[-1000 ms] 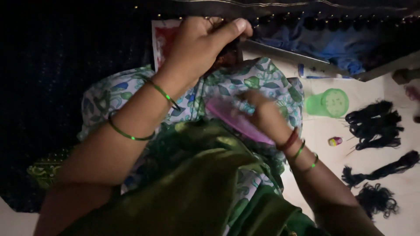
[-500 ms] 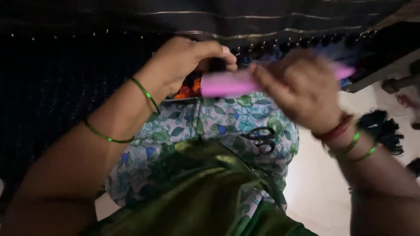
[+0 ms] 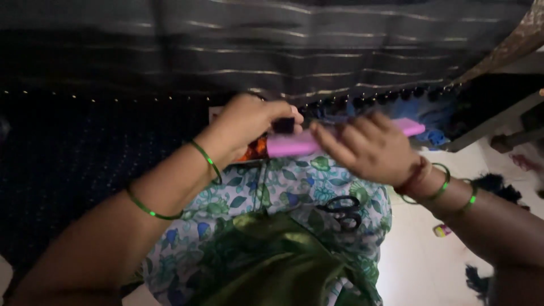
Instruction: Attaching and trimming decorative black yarn tassels on the edge of a fabric garment.
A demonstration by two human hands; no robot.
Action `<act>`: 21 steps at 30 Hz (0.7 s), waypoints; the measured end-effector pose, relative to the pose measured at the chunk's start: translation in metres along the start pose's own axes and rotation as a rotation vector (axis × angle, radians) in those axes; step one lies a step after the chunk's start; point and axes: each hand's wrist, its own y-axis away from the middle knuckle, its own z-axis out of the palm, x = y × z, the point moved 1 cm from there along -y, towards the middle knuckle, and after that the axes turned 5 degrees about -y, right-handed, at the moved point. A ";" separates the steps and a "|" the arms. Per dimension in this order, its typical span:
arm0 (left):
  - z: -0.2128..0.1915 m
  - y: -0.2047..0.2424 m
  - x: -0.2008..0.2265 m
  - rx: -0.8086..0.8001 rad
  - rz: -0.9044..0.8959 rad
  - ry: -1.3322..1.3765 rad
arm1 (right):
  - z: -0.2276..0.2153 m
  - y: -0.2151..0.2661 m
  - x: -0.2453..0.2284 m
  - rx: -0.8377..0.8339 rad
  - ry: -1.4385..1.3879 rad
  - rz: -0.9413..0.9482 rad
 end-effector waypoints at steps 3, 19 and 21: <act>-0.001 0.001 0.002 -0.030 0.017 0.073 | -0.023 -0.015 -0.001 0.171 -0.042 -0.145; 0.004 -0.005 -0.007 0.022 0.021 0.052 | -0.024 -0.021 0.010 -0.065 -0.081 0.097; 0.003 -0.008 -0.013 0.005 -0.025 0.140 | 0.000 -0.004 0.000 -0.009 -0.139 -0.068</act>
